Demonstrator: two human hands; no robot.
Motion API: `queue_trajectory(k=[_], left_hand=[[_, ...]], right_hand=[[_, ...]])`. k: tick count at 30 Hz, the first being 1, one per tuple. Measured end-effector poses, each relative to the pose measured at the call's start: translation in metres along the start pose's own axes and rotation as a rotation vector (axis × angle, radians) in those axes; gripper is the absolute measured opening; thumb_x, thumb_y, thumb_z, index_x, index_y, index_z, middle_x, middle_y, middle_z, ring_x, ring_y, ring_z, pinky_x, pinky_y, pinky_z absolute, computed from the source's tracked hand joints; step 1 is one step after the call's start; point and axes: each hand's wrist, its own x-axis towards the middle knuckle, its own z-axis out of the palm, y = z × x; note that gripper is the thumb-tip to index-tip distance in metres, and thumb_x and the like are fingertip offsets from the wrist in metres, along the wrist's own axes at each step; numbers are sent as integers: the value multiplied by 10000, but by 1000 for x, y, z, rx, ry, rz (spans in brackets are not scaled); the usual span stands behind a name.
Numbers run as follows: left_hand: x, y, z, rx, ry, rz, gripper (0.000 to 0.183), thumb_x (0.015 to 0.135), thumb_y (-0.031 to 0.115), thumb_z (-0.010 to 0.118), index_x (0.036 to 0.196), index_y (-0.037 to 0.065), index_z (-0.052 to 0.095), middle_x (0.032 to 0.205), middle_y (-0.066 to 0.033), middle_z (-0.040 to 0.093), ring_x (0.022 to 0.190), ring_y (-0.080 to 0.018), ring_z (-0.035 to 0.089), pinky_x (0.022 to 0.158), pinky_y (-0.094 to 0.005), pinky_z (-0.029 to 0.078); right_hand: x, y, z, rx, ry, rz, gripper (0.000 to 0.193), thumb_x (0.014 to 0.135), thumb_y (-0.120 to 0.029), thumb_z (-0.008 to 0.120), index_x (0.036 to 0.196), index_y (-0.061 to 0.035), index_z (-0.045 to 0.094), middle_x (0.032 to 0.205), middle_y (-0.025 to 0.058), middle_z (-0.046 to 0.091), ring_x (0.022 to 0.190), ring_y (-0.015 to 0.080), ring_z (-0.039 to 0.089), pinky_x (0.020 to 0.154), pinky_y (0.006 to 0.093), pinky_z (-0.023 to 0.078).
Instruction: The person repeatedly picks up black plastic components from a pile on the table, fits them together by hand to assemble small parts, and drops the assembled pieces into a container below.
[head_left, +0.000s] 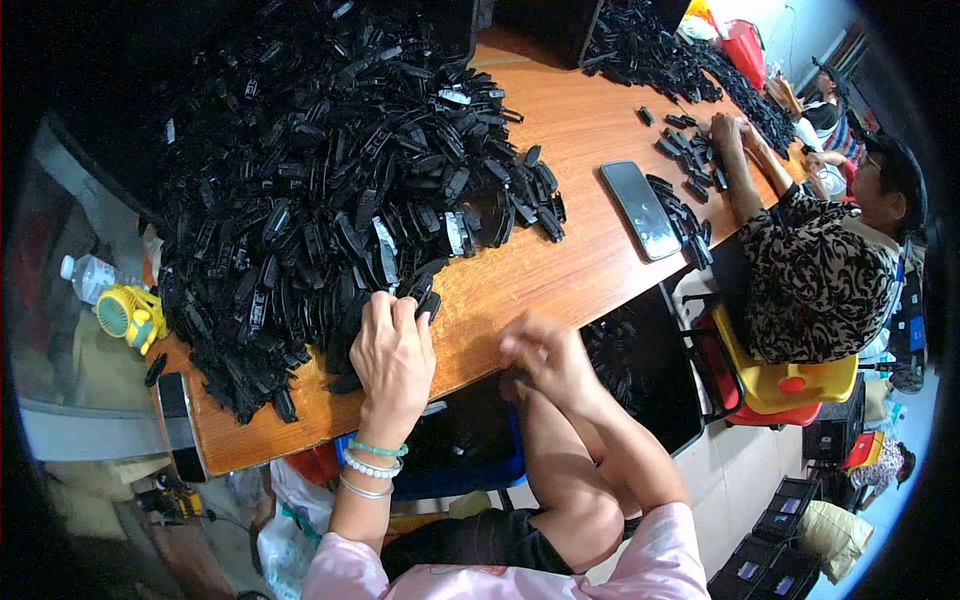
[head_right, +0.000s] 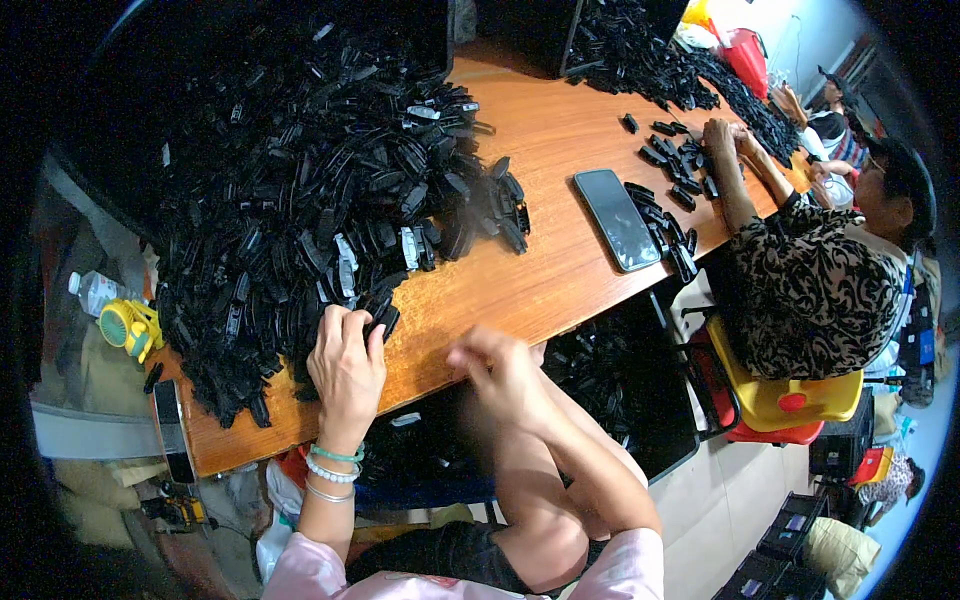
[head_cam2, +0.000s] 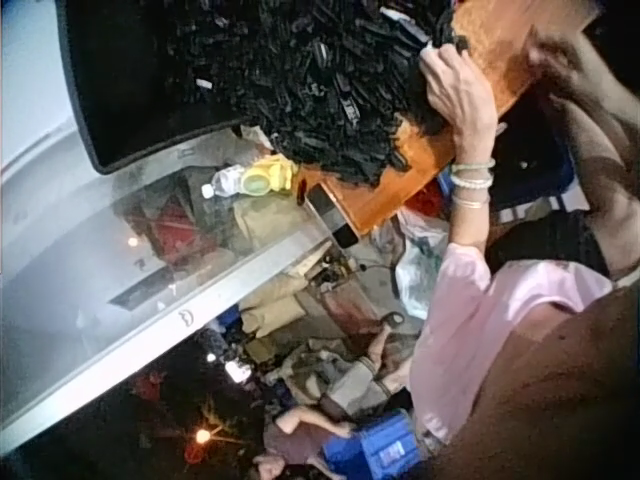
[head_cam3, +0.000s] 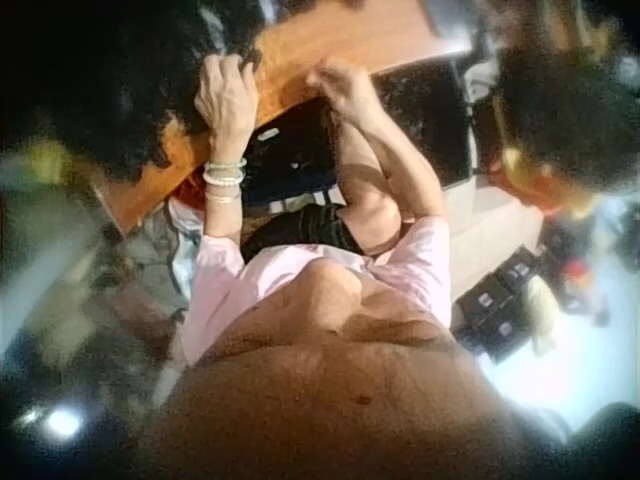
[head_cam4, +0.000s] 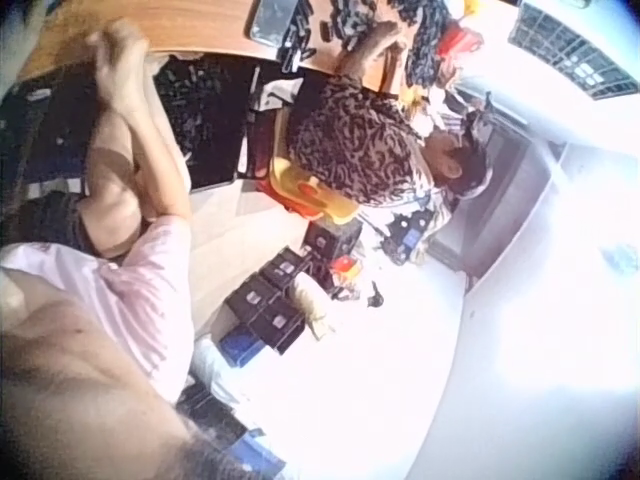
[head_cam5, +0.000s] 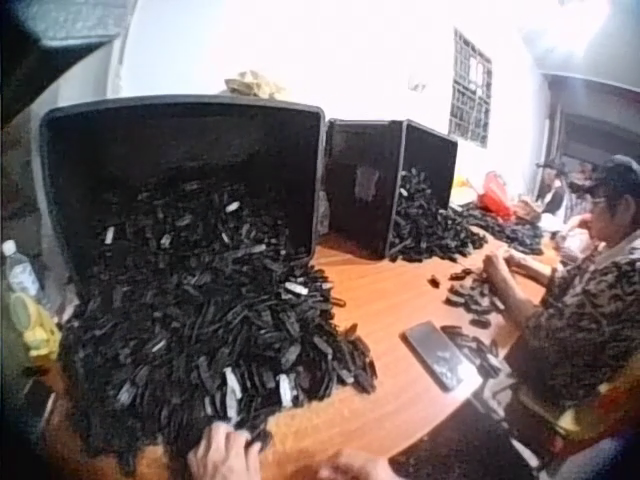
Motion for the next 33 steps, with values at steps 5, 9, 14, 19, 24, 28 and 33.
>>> queue_trajectory(k=[5,9,14,19,24,28,33], left_hand=[[2,-3,0,10,2,-49,126,796,82,632,836,10,537,885,-120,472,780,-295,552,608,-382,472],[-8,7,-4,-126,99,-33,95,830,72,610,833,10,538,919,-123,511,744,-292,583,593,-377,477],[-31,28,11,-336,70,53,90,829,63,615,828,10,543,894,-124,561,710,-295,602,597,-368,490],[-41,34,29,-470,-11,72,110,825,57,619,849,8,523,867,-136,569,710,-316,596,580,-386,479],[-39,33,40,-639,-17,-53,130,809,24,632,839,2,507,822,-137,556,672,-298,581,572,-370,470],[-37,33,37,-664,-24,-66,131,811,28,636,836,2,509,811,-127,549,633,-263,566,547,-342,465],[-40,33,41,-727,-19,-75,136,803,-4,640,816,-8,505,800,-79,526,553,-145,475,486,-269,399]], right_hand=[[80,24,-35,-397,406,-209,131,827,-22,576,934,20,637,783,151,604,709,224,607,639,293,473],[134,31,-46,-656,584,-156,201,802,-106,616,968,3,647,870,176,609,783,313,600,722,367,475],[163,34,-45,-704,459,-144,279,777,-167,646,1007,-10,648,926,187,606,883,349,589,808,394,467],[137,21,-29,-604,392,-114,297,754,-102,650,1031,3,630,980,188,596,921,381,577,824,412,468],[92,22,-29,-472,362,-196,215,836,-26,578,1045,15,607,919,166,581,719,237,602,657,303,495],[81,30,-50,-333,503,-194,190,810,13,535,983,13,613,875,168,593,750,295,608,691,357,488],[78,21,-58,-444,386,-122,116,805,-21,586,899,15,644,832,130,592,719,235,600,654,318,483]])
